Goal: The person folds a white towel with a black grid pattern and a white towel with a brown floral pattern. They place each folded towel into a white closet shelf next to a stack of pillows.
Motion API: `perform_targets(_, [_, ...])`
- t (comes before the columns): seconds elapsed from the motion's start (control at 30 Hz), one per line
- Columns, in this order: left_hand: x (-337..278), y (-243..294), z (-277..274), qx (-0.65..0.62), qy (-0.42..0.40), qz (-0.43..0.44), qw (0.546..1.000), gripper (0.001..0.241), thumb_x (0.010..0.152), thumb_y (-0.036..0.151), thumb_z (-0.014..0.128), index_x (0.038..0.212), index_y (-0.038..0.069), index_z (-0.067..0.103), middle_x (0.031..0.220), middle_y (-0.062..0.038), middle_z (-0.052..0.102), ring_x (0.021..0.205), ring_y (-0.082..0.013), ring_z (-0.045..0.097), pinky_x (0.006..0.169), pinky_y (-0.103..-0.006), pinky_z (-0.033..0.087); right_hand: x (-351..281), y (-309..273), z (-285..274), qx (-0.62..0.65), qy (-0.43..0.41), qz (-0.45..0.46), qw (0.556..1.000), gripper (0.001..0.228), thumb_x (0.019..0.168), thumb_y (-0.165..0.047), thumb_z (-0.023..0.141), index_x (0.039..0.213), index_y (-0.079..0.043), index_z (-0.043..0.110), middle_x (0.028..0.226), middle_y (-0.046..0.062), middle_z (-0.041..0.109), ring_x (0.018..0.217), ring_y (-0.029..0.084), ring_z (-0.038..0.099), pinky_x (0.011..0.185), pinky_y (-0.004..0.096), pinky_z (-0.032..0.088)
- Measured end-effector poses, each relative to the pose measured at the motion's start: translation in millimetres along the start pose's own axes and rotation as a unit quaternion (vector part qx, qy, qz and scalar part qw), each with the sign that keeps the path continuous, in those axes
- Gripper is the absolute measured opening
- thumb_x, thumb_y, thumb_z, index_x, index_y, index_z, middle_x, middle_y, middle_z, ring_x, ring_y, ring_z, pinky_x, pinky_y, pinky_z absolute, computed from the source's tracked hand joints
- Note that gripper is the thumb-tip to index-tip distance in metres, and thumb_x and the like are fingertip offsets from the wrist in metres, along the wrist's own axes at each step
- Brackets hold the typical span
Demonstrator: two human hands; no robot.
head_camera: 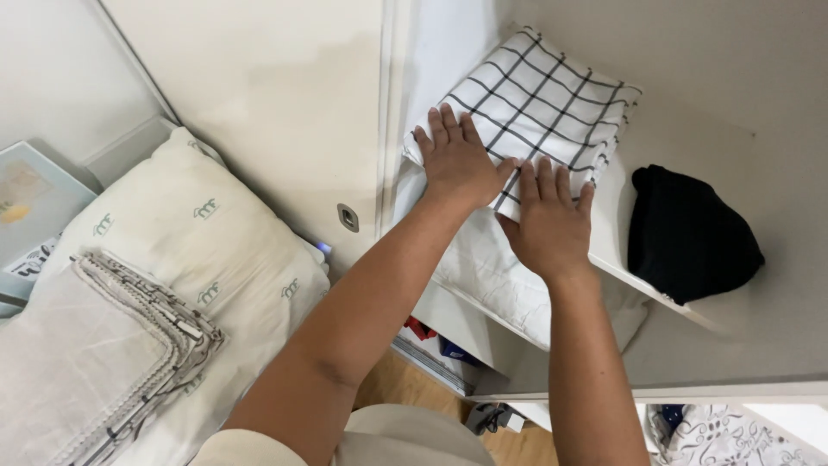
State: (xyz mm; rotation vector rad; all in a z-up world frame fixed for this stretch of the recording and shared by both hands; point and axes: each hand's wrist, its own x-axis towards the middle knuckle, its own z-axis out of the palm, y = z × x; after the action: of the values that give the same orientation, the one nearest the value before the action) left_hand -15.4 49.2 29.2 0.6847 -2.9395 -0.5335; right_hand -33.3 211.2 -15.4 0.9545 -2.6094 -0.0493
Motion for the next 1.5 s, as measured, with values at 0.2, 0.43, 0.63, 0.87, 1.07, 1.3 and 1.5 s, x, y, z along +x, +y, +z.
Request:
perform_targets(0.2, [1.0,2.0,5.6,0.014,0.003,-0.011,1.0,0.107,0.094,0.07,0.045,0.159,-0.007,0.008,0.168,-0.028,-0.001,0.155,-0.0426,-0.01,0.121,-0.0606,-0.005,1.9,21.1,1.5,0.081,-0.02,-0.048,0.995,0.081,0.097,-0.055,0.052,0.161,-0.01,0.03,0.167,0.016,0.028,0.152,0.039,0.026,0.116,0.064,0.023])
perform_targets(0.43, [-10.0,-4.1,6.0,0.015,0.006,0.02,1.0,0.092,0.095,0.066,0.044,0.16,0.005,0.021,0.168,-0.019,0.008,0.154,-0.0445,-0.003,0.121,-0.0634,-0.002,-2.2,-0.1,-12.3,0.061,-0.021,0.0,0.998,0.082,0.098,-0.055,0.054,0.159,-0.005,0.031,0.165,0.019,0.029,0.151,0.04,0.026,0.116,0.065,0.021])
perform_targets(0.63, [-29.9,-25.6,25.8,-0.046,0.089,0.171,0.98,0.056,0.101,0.045,0.042,0.147,0.015,0.049,0.163,-0.007,0.032,0.153,-0.0408,0.016,0.119,-0.069,0.003,-9.4,-22.9,-12.7,0.042,-0.015,0.033,0.998,0.081,0.091,-0.042,0.063,0.154,0.001,0.038,0.16,0.021,0.036,0.149,0.041,0.031,0.118,0.064,0.019])
perform_targets(0.87, [-87.7,-63.9,17.5,-0.091,0.168,0.234,0.953,0.048,0.103,0.023,0.049,0.145,0.002,0.053,0.158,-0.016,0.045,0.15,-0.043,0.032,0.121,-0.0588,0.022,-32.3,-80.4,-22.1,0.114,0.077,0.005,0.99,0.069,0.09,-0.022,0.062,0.152,0.002,0.044,0.16,0.025,0.039,0.151,0.042,0.032,0.119,0.062,0.019])
perform_targets(1.07, [-109.1,-93.6,9.7,-0.068,0.185,0.227,0.954,0.06,0.088,0.009,0.056,0.146,-0.003,0.05,0.157,-0.02,0.044,0.151,-0.0416,0.03,0.121,-0.0555,0.023,-42.7,-116.3,-28.9,0.174,0.063,-0.002,0.983,0.062,0.096,-0.019,0.059,0.151,0.004,0.043,0.16,0.025,0.037,0.151,0.043,0.027,0.119,0.065,0.017])
perform_targets(1.3, [-119.8,-105.2,17.9,-0.075,0.155,0.215,0.961,0.055,0.093,0.008,0.053,0.147,0.0,0.048,0.16,-0.018,0.039,0.152,-0.0412,0.025,0.122,-0.0548,0.021,-47.0,-134.7,-34.1,0.177,0.031,0.003,0.984,0.065,0.093,-0.014,0.058,0.153,0.0,0.039,0.162,0.023,0.033,0.152,0.042,0.022,0.117,0.067,0.012])
perform_targets(1.5, [-144.2,-105.6,10.1,-0.045,0.137,0.193,0.971,0.055,0.093,0.008,0.05,0.148,0.0,0.047,0.161,-0.018,0.038,0.153,-0.0389,0.024,0.122,-0.0536,0.021,-58.6,-140.6,-41.4,0.168,-0.007,-0.011,0.986,0.07,0.089,-0.01,0.056,0.155,-0.001,0.035,0.163,0.021,0.03,0.154,0.041,0.016,0.118,0.067,0.009])
